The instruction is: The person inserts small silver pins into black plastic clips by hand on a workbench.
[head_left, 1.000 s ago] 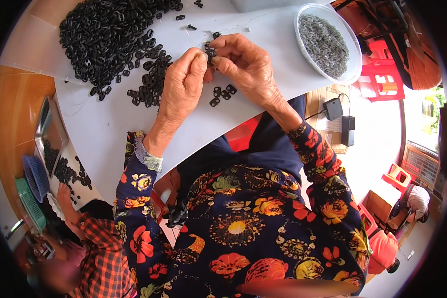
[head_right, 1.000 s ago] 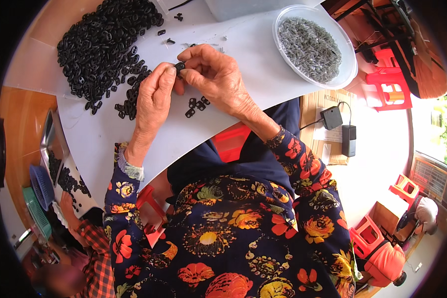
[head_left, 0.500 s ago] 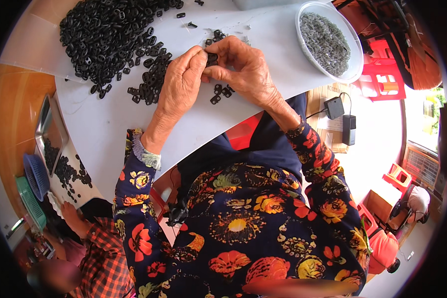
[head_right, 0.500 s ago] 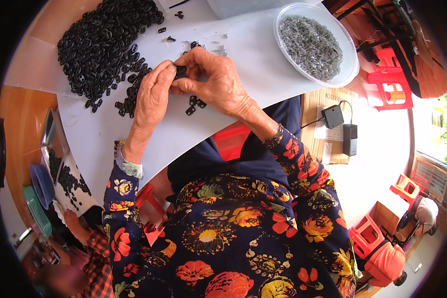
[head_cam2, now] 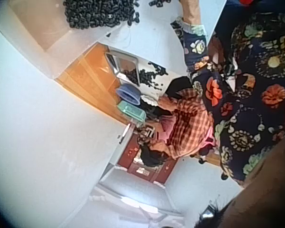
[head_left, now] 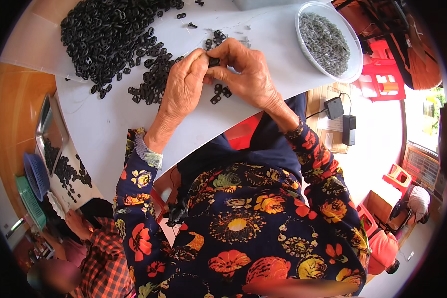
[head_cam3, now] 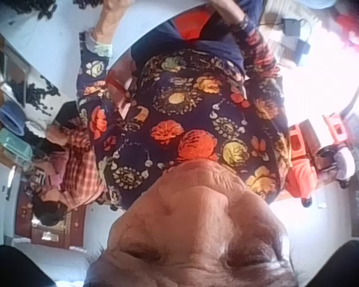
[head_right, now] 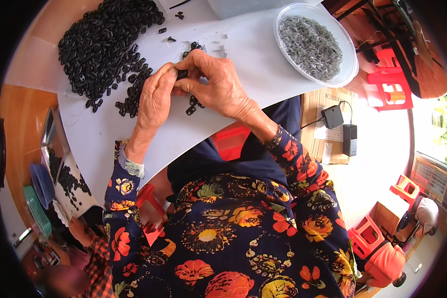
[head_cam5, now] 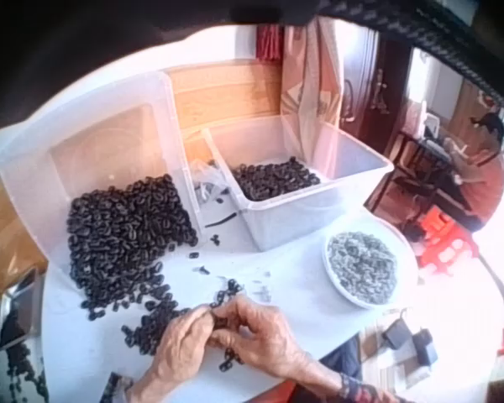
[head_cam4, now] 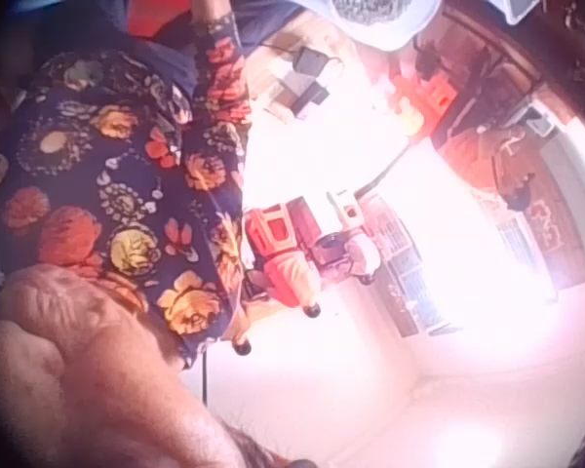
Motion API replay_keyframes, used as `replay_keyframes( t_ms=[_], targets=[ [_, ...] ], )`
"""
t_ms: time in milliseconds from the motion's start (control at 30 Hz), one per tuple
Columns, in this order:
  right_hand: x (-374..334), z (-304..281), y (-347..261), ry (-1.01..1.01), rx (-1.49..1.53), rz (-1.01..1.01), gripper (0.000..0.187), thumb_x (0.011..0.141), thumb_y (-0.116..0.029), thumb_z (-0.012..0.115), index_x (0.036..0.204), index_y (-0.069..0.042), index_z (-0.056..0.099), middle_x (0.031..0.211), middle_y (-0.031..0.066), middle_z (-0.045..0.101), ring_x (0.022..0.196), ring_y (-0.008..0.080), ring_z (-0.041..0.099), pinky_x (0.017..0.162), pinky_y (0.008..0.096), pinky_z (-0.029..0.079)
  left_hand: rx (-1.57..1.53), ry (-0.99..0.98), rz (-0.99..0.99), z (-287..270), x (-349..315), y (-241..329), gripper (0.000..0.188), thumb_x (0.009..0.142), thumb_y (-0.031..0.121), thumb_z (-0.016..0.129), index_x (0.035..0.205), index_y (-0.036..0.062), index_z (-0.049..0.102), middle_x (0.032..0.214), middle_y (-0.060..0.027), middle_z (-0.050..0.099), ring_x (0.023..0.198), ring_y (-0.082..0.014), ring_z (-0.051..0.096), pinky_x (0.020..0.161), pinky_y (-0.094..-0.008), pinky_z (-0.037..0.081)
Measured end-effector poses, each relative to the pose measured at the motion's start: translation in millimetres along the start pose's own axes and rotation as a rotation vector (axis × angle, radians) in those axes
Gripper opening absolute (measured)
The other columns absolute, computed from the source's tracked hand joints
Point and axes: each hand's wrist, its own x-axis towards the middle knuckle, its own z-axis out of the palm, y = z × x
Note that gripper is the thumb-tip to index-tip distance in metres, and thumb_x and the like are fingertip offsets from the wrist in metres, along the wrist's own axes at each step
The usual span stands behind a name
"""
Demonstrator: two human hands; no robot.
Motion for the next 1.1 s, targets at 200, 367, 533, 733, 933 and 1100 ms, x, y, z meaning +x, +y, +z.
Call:
replay_keyframes(
  t_ms=[200, 367, 533, 733, 933, 1100],
  targets=[
    [0.2, -0.3, 2.0, -0.008, 0.019, -0.048, 0.02, 0.076, -0.003, 0.072, 0.085, -0.001, 0.055, 0.067, 0.0067, 0.062, 0.061, 0.0147, 0.061, 0.057, 0.0288, 0.049, 0.009, -0.001, 0.018, 1.1, 0.5, 7.5, 0.025, 0.095, 0.019, 0.042, 0.087, -0.0041, 0.049, 0.063, -0.0099, 0.049, 0.058, -0.0148, 0.045, 0.056, -0.0301, 0.042],
    [1.0, -1.9, 2.8, -0.015, 0.036, -0.093, 0.017, 0.079, -0.003, 0.071, 0.087, 0.0, 0.055, 0.067, 0.006, 0.061, 0.062, 0.0125, 0.061, 0.057, 0.0271, 0.048, 0.057, -0.017, 0.137, -0.2, 0.6, 5.9, 0.025, 0.094, 0.019, 0.042, 0.086, -0.0032, 0.048, 0.063, -0.0092, 0.049, 0.057, -0.0165, 0.044, 0.057, -0.0312, 0.041],
    [1.5, 1.0, 13.3, -0.065, 0.232, 0.09, 0.018, 0.08, -0.002, 0.07, 0.092, 0.001, 0.058, 0.071, 0.0036, 0.06, 0.066, 0.0079, 0.058, 0.059, 0.0234, 0.048, 0.129, 0.005, 0.035, -6.7, 3.1, 8.2, 0.025, 0.097, 0.021, 0.042, 0.086, -0.002, 0.047, 0.063, -0.0079, 0.046, 0.058, -0.0133, 0.042, 0.055, -0.0301, 0.039],
    [-0.1, 1.0, 6.5, -0.019, 0.162, 0.003, 0.017, 0.08, -0.001, 0.069, 0.093, 0.002, 0.058, 0.073, 0.0044, 0.064, 0.07, 0.0082, 0.063, 0.061, 0.024, 0.05, 0.042, 0.004, 0.058, -0.9, 1.2, 0.7, 0.031, 0.098, 0.024, 0.042, 0.082, -0.0015, 0.047, 0.062, -0.0044, 0.046, 0.058, -0.0121, 0.04, 0.056, -0.0281, 0.038],
    [43.4, -24.6, -30.0, 0.219, -0.027, -0.174, 0.017, 0.08, -0.003, 0.069, 0.095, 0.002, 0.063, 0.07, 0.0062, 0.066, 0.065, 0.0104, 0.064, 0.059, 0.0253, 0.051, -0.379, -0.032, 0.089, -1.7, 1.3, -13.3, 0.037, 0.098, 0.026, 0.038, 0.07, 0.0023, 0.045, 0.063, -0.003, 0.047, 0.068, -0.0125, 0.048, 0.063, -0.0254, 0.038],
    [121.5, -110.6, -51.9, 0.315, -0.611, -0.451, 0.029, 0.088, -0.025, 0.067, 0.109, -0.006, 0.059, 0.069, 0.0018, 0.053, 0.054, 0.0096, 0.047, 0.051, 0.0251, 0.042, -0.299, -0.054, 0.115, 2.9, 1.3, -13.6, 0.042, 0.099, 0.027, 0.037, 0.065, 0.0034, 0.043, 0.064, -0.0029, 0.047, 0.071, -0.0147, 0.051, 0.065, -0.0263, 0.039]
  ],
)
